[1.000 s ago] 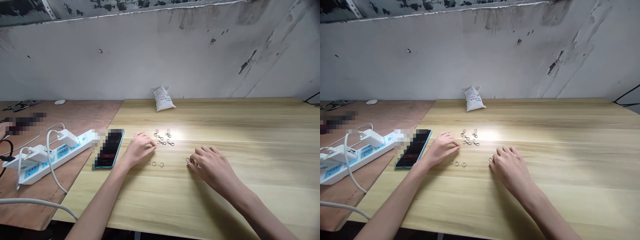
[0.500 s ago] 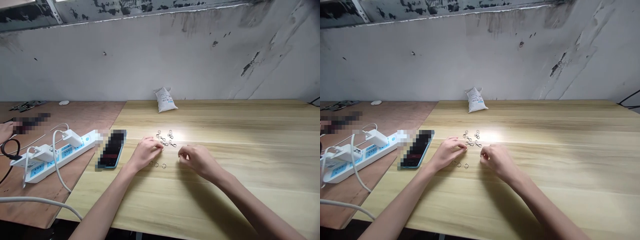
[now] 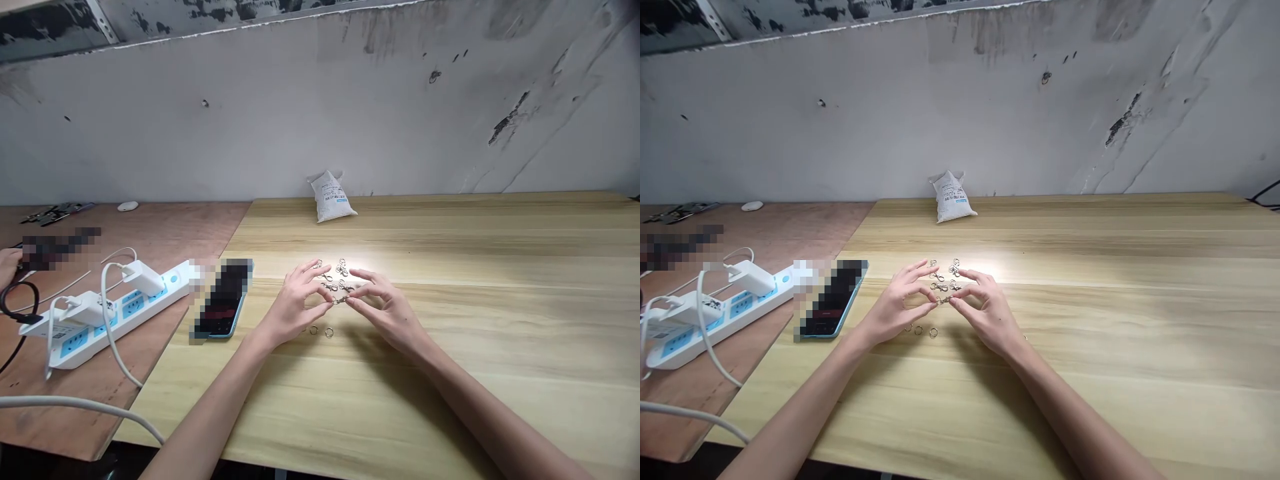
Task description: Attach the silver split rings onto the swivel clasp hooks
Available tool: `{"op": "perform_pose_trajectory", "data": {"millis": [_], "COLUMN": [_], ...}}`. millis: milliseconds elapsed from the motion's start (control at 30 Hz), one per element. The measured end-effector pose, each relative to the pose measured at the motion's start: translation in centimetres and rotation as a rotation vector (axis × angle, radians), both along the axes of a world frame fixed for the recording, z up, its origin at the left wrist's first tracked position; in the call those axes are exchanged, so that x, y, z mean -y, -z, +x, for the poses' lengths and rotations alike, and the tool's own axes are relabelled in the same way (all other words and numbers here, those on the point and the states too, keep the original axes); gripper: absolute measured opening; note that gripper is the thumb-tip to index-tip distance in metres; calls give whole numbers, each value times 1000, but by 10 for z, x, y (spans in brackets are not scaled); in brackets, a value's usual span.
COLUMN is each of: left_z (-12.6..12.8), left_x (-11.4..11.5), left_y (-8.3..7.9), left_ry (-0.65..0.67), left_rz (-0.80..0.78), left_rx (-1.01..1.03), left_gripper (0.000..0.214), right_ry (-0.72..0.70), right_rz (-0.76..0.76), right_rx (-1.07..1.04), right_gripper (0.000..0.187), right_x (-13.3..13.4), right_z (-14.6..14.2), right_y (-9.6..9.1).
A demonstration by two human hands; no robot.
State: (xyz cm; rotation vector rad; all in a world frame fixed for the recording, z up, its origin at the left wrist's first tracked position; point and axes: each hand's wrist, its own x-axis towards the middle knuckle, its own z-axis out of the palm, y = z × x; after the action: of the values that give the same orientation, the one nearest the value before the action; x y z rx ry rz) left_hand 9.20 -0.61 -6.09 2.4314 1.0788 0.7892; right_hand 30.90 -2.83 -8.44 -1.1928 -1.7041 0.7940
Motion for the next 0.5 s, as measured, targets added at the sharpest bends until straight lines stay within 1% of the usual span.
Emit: {"op": "perform_pose_trajectory", "data": {"millis": [133,300,400,500], "left_z": [1,1,1,2], "left_x": [1,0,-1,0], "left_y": [-2,-3,-2,-1], "left_ry": [11,-24,3,36], "left_rz": [5,30,32,26], "left_rx": [-10,-8,2,12], "left_gripper": [6,8,9,9], "right_ry": [68,65,49,48], "right_rz": [29,31,36,0], "right_rx": [14,8,16,26], "right_gripper": [14,15,15,16], "right_x": [-1,0,1,-1], "right_z": [2,3,2,1], "right_y": [3,0,-2,-2]}}
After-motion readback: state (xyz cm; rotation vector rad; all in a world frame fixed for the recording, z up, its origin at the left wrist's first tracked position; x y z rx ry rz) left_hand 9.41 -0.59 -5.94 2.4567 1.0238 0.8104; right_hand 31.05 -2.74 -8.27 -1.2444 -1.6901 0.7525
